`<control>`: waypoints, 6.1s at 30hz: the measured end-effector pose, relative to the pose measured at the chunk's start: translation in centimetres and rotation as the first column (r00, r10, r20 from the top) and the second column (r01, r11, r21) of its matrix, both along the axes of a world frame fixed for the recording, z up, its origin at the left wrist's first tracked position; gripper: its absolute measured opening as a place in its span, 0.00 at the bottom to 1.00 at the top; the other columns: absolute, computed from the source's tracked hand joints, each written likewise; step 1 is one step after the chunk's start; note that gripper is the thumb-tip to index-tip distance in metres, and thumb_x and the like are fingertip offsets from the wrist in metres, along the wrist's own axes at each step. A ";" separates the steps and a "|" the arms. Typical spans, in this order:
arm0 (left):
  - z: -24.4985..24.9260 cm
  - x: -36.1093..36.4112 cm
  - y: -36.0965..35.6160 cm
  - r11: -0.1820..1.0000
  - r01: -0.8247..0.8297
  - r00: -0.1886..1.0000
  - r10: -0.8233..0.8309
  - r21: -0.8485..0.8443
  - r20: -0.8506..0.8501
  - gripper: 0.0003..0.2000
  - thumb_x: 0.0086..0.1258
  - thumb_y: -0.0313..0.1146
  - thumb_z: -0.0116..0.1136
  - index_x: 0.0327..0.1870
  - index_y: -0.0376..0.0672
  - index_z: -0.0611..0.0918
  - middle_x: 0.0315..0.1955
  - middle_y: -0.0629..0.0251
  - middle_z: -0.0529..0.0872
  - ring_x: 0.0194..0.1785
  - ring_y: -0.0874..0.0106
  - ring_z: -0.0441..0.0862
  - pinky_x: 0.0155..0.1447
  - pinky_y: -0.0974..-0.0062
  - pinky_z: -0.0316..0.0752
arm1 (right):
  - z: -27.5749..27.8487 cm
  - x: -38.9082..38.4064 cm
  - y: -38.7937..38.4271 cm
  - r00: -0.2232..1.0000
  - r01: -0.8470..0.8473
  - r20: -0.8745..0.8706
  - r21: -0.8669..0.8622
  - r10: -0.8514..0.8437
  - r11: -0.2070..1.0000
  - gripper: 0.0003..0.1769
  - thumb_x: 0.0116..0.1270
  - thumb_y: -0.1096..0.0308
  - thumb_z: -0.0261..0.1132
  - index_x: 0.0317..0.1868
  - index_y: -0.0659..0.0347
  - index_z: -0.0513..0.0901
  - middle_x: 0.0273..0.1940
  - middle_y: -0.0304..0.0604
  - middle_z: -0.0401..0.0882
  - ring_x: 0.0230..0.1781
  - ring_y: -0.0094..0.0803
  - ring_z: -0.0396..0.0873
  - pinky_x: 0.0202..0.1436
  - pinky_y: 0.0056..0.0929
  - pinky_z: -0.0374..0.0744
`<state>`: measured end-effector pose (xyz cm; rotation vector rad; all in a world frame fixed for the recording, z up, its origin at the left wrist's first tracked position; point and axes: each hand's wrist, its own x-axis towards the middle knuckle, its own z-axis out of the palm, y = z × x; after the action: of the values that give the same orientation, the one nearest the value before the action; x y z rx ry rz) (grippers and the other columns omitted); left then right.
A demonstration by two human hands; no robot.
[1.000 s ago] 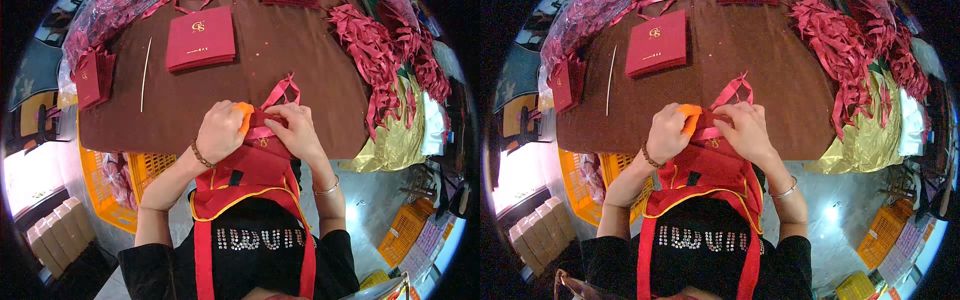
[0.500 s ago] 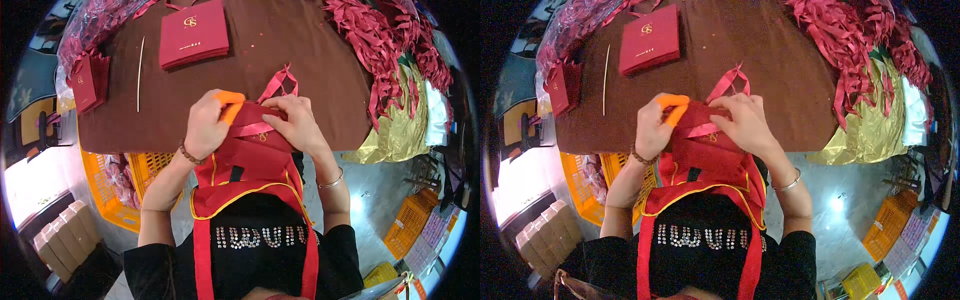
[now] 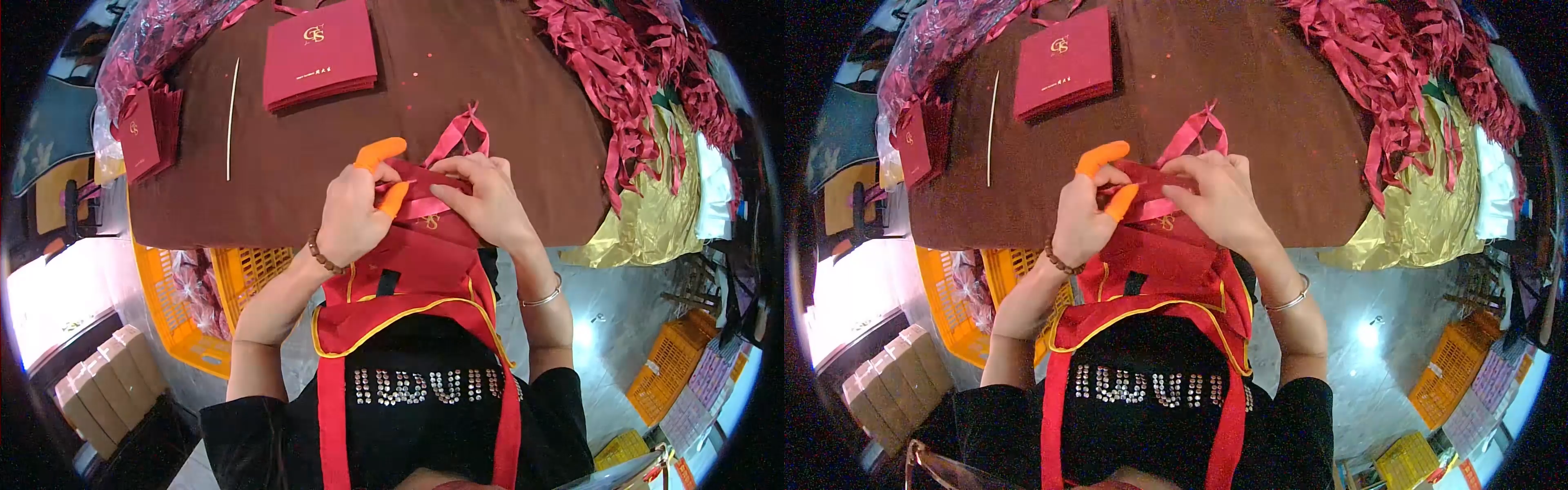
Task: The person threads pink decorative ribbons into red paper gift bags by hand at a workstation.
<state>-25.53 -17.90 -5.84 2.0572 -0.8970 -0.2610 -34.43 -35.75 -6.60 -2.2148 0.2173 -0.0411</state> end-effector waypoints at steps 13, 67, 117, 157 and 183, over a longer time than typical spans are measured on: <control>-0.1 0.3 -1.0 0.998 -0.021 0.999 0.024 0.066 -0.037 0.06 0.53 0.22 0.60 0.31 0.36 0.76 0.37 0.56 0.83 0.32 0.55 0.76 0.38 0.61 0.72 | 0.5 0.1 -0.2 0.997 -0.008 -0.072 0.047 0.012 0.999 0.14 0.57 0.64 0.66 0.44 0.58 0.82 0.33 0.36 0.76 0.36 0.27 0.70 0.56 0.30 0.58; -0.4 -0.3 -2.1 0.995 0.021 0.982 -0.040 0.102 0.186 0.07 0.53 0.21 0.60 0.30 0.41 0.75 0.29 0.56 0.81 0.30 0.57 0.73 0.37 0.61 0.68 | 0.2 -0.4 0.2 1.000 0.018 -0.011 0.025 -0.017 1.000 0.13 0.61 0.65 0.64 0.45 0.58 0.81 0.36 0.38 0.80 0.40 0.29 0.74 0.58 0.30 0.58; -0.6 0.2 -1.1 0.994 0.065 0.986 -0.079 0.093 0.150 0.09 0.58 0.24 0.60 0.40 0.41 0.82 0.34 0.57 0.84 0.36 0.61 0.78 0.42 0.69 0.74 | -0.4 -0.7 0.3 1.000 0.002 0.018 0.053 -0.003 0.999 0.14 0.59 0.64 0.65 0.45 0.56 0.81 0.34 0.38 0.78 0.39 0.28 0.73 0.58 0.29 0.58; -2.2 0.7 -0.4 0.991 0.035 0.994 -0.048 0.133 0.101 0.14 0.60 0.24 0.60 0.48 0.37 0.76 0.30 0.58 0.82 0.30 0.64 0.80 0.36 0.71 0.73 | 0.0 -0.4 0.5 0.999 0.027 -0.036 0.057 -0.025 0.998 0.14 0.59 0.64 0.66 0.46 0.55 0.81 0.35 0.38 0.79 0.42 0.27 0.73 0.60 0.30 0.57; -0.2 0.4 -0.5 0.990 -0.006 0.999 -0.001 0.138 0.045 0.06 0.58 0.27 0.60 0.35 0.41 0.83 0.29 0.57 0.84 0.31 0.60 0.78 0.40 0.66 0.72 | 0.0 -0.4 0.4 0.999 0.009 -0.053 0.042 -0.007 0.999 0.16 0.56 0.66 0.65 0.47 0.56 0.81 0.36 0.40 0.79 0.43 0.30 0.73 0.61 0.30 0.57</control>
<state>-25.09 -18.41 -6.06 2.1997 -0.9259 -0.2839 -34.87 -35.35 -6.57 -2.1751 0.2539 0.0179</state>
